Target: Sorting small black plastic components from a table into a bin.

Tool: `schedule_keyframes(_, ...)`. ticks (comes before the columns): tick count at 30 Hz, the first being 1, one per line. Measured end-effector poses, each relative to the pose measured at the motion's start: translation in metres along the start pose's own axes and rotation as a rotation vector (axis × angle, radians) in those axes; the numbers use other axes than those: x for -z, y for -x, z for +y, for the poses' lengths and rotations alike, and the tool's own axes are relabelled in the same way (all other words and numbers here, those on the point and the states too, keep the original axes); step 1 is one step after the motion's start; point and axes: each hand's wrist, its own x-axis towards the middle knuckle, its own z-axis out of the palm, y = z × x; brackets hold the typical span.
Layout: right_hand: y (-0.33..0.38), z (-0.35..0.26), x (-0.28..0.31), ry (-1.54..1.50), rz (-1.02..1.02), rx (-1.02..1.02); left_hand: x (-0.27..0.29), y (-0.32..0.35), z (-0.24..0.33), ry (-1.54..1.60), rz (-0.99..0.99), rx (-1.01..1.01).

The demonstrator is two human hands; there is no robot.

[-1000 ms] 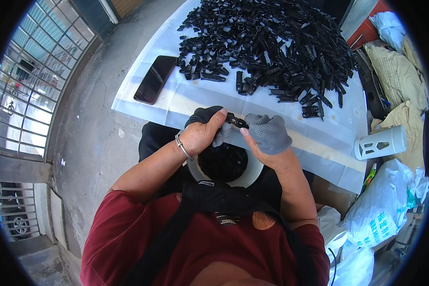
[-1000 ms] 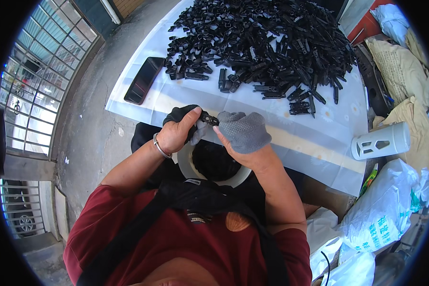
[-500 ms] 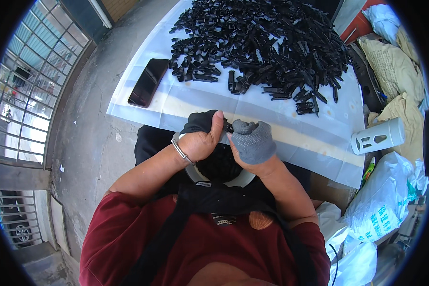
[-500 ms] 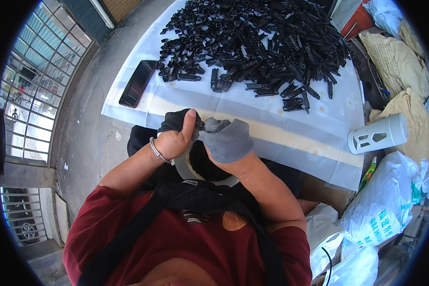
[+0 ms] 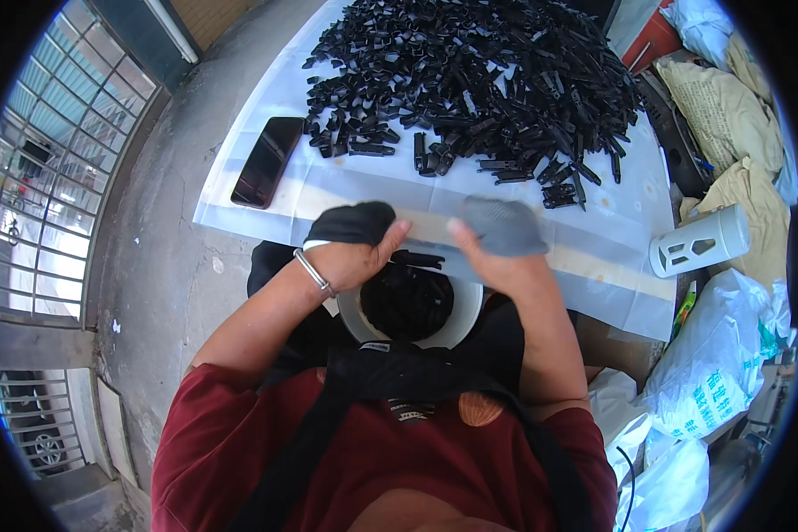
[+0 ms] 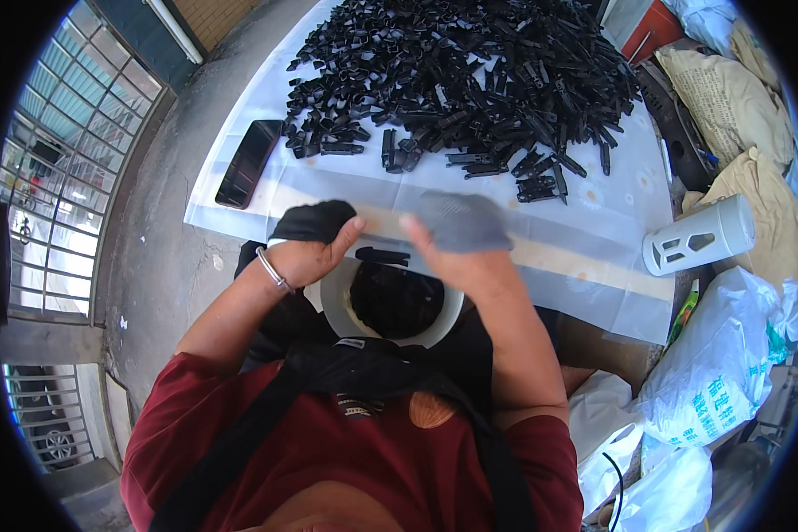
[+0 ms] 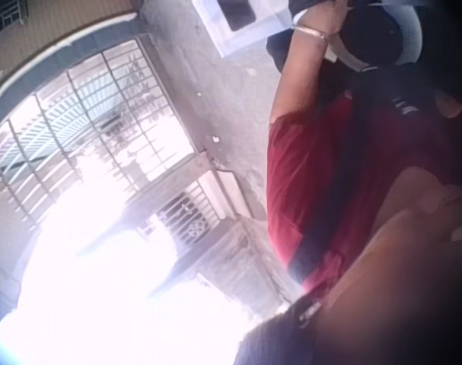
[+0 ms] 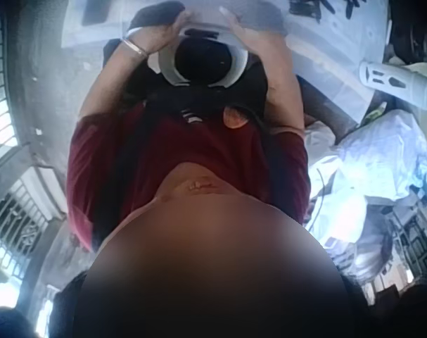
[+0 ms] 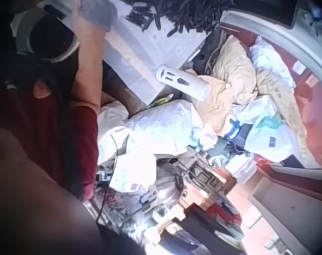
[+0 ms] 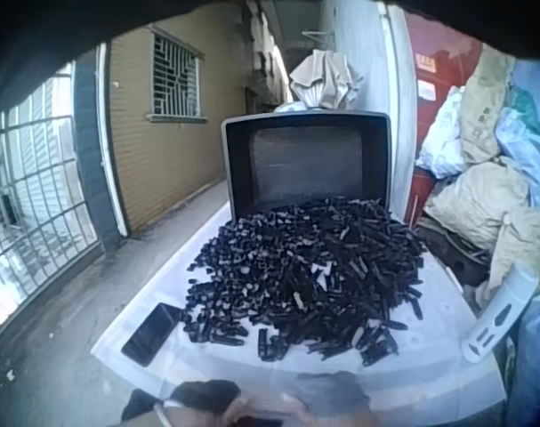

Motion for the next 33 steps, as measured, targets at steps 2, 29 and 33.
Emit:
schedule_keyframes(2,-0.008,0.023,0.011,0.119,0.142,-0.33,-0.007,-0.025,0.001,-0.09,0.228,-0.058)
schedule_keyframes(29,-0.001,0.039,-0.001,0.305,0.154,-0.173,-0.018,-0.055,-0.029,0.022,0.344,0.047)
schedule_keyframes(33,-0.006,0.034,-0.007,0.406,0.163,-0.073,-0.023,-0.055,-0.036,0.047,0.34,0.123)
